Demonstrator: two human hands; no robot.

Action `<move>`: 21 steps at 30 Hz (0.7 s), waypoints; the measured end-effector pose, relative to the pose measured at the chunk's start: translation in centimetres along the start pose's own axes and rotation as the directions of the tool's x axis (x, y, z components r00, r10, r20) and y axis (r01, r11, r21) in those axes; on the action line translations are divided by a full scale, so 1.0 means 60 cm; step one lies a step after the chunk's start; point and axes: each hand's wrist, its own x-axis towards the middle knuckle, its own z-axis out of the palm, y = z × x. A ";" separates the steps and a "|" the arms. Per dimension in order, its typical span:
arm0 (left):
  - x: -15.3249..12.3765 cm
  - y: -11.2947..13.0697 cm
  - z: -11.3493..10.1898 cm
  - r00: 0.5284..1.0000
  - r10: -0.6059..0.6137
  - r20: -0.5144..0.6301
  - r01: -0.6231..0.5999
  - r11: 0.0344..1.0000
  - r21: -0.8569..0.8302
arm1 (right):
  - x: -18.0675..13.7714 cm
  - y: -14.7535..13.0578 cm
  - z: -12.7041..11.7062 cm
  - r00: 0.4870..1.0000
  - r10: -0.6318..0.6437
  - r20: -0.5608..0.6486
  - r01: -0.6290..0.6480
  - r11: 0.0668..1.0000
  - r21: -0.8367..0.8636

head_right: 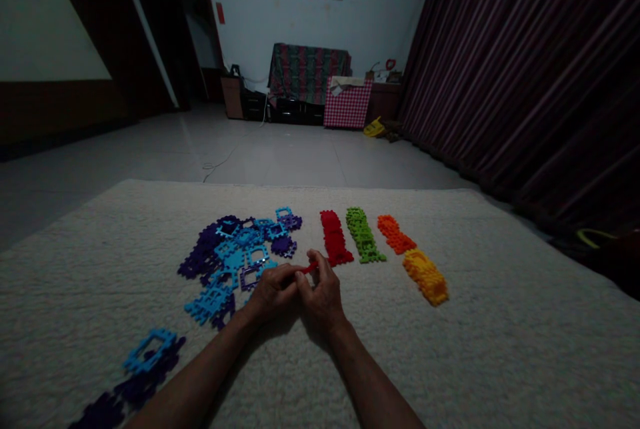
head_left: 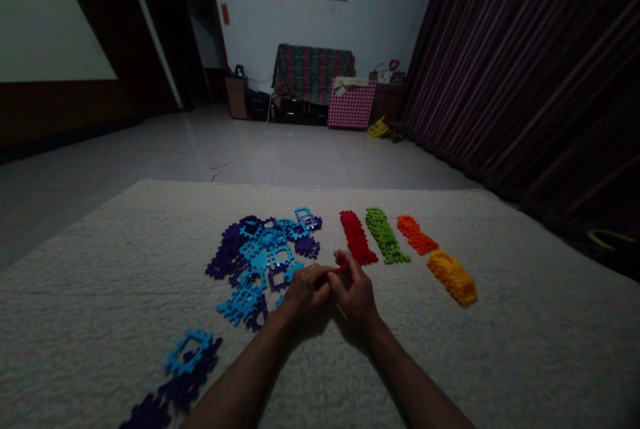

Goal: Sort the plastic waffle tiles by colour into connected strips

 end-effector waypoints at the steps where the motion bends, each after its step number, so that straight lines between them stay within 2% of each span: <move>1: 0.000 0.000 0.000 1.000 -0.002 -0.007 0.002 1.000 -0.001 | 0.002 0.002 -0.003 1.000 -0.007 -0.029 0.007 1.000 -0.028; 5: -0.002 -0.004 0.002 0.999 0.017 -0.051 -0.016 0.999 0.028 | 0.017 0.024 -0.028 0.985 -0.069 -0.157 0.041 0.985 -0.170; 9: -0.002 -0.005 0.003 0.997 0.018 -0.071 -0.015 0.999 0.043 | 0.023 0.054 -0.053 0.969 -0.060 -0.240 -0.024 0.943 -0.332; 11: -0.002 -0.004 0.002 0.998 0.010 -0.069 -0.007 0.999 0.044 | 0.022 0.066 -0.058 0.970 -0.055 -0.237 -0.043 0.919 -0.393; 15: -0.001 -0.004 0.001 0.999 0.019 -0.048 -0.016 0.999 0.046 | 0.020 0.084 -0.053 0.979 -0.090 -0.181 -0.003 0.890 -0.457; 21: -0.002 -0.009 0.002 0.999 0.026 -0.042 -0.024 0.999 0.047 | 0.023 0.087 -0.047 0.989 -0.086 -0.117 0.012 0.853 -0.522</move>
